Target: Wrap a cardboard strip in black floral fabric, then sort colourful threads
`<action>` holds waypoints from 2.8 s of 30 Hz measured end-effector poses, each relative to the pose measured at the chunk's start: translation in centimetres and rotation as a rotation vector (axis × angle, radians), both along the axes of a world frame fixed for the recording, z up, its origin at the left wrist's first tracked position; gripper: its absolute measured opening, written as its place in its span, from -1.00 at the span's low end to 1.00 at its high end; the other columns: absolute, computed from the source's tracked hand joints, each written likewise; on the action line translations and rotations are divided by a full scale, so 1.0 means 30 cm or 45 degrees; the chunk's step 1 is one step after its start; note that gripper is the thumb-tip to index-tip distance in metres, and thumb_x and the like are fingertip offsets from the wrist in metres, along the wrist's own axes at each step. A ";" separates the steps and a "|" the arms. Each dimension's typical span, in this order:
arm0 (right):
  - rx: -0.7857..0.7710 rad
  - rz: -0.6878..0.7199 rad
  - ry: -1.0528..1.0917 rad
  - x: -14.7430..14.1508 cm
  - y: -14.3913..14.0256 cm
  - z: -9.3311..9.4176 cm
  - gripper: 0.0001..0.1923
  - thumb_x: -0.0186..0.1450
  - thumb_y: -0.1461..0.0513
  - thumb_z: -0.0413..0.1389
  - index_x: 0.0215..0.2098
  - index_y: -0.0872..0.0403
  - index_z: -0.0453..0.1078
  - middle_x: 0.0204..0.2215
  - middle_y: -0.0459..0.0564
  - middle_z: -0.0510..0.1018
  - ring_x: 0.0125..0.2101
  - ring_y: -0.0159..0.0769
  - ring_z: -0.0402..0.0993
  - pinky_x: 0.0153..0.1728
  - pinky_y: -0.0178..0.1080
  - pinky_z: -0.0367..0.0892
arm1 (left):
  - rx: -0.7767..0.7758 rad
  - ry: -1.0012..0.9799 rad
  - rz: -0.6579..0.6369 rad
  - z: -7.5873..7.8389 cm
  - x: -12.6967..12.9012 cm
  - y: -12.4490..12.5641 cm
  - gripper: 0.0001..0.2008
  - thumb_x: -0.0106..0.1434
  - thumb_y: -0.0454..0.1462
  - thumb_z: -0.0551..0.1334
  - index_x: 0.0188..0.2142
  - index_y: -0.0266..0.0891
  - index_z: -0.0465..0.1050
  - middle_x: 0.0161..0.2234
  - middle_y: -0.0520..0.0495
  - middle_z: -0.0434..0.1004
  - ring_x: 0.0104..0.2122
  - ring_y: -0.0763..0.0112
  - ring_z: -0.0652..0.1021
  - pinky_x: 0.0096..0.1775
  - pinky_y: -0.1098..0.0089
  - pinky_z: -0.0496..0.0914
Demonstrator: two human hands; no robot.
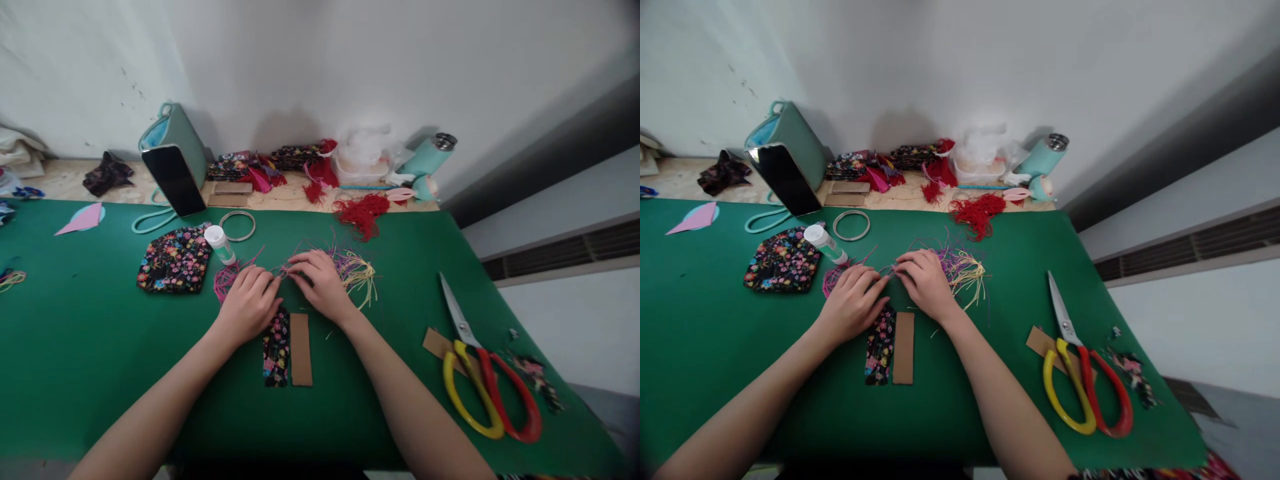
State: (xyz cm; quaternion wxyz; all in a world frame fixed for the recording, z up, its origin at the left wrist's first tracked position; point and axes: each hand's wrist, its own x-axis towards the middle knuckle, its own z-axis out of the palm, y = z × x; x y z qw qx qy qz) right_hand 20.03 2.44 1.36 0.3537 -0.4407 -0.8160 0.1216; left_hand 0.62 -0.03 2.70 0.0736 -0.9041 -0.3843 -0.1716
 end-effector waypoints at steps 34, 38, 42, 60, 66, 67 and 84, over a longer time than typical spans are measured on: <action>-0.397 -0.183 0.495 0.009 -0.005 -0.025 -0.94 0.24 0.30 0.10 -0.32 0.05 0.40 -0.41 -0.01 0.57 -0.39 -0.22 0.56 -0.31 -0.15 0.50 | -0.207 0.113 0.045 -0.032 0.024 -0.001 -0.42 0.27 0.00 0.11 0.18 -0.27 0.29 -0.05 -0.31 0.28 -0.04 -0.03 0.28 0.04 -0.02 0.20; -0.285 -0.090 0.279 0.027 -0.005 -0.033 -0.81 0.20 0.38 0.08 -0.22 0.06 0.39 -0.30 0.06 0.57 -0.30 -0.19 0.55 -0.24 -0.12 0.50 | -0.212 0.091 0.077 -0.039 0.027 0.003 -0.43 0.28 0.00 0.11 0.17 -0.27 0.31 -0.05 -0.32 0.28 -0.04 -0.02 0.28 0.05 -0.02 0.18; -0.171 -0.041 0.098 0.041 -0.005 -0.041 -0.76 0.21 0.39 0.08 -0.16 0.08 0.38 -0.27 0.10 0.58 -0.23 -0.13 0.53 -0.18 -0.04 0.47 | -0.211 0.082 0.098 -0.041 0.028 -0.001 -0.46 0.30 -0.02 0.09 0.16 -0.28 0.32 -0.05 -0.32 0.29 -0.02 -0.01 0.27 0.07 -0.02 0.17; -0.135 -0.092 0.162 0.040 -0.015 -0.012 -0.84 0.26 0.34 0.03 -0.22 0.03 0.37 -0.31 0.06 0.55 -0.27 -0.17 0.53 -0.22 -0.09 0.48 | -0.206 0.050 0.113 -0.033 0.026 -0.008 -0.51 0.29 -0.07 0.13 0.12 -0.30 0.36 -0.05 -0.32 0.33 -0.01 0.01 0.30 0.07 -0.01 0.19; -0.045 0.001 0.102 0.027 -0.019 -0.010 -0.90 0.24 0.35 0.06 -0.39 0.05 0.33 -0.14 0.19 0.47 -0.08 -0.10 0.45 -0.08 0.00 0.43 | -0.187 0.056 0.116 -0.030 0.023 -0.011 -0.52 0.30 -0.08 0.11 0.10 -0.33 0.37 -0.06 -0.32 0.33 -0.01 0.01 0.30 0.07 -0.01 0.19; -0.030 0.001 0.105 0.027 -0.020 -0.013 -0.91 0.26 0.35 0.05 -0.36 0.06 0.36 -0.13 0.20 0.46 -0.07 -0.10 0.44 -0.07 0.02 0.43 | -0.178 0.056 0.123 -0.029 0.022 -0.011 -0.52 0.30 -0.08 0.11 0.09 -0.34 0.38 -0.07 -0.32 0.34 -0.02 0.01 0.30 0.08 -0.01 0.19; 0.106 -0.150 0.087 0.057 -0.014 -0.016 -0.77 0.31 0.34 0.01 -0.12 0.04 0.43 -0.13 0.15 0.49 -0.09 -0.10 0.46 0.05 0.12 0.35 | -0.113 0.049 0.137 -0.017 0.020 -0.014 -0.62 0.29 -0.13 0.16 -0.03 -0.35 0.46 -0.09 -0.31 0.41 0.00 0.01 0.33 0.11 -0.01 0.17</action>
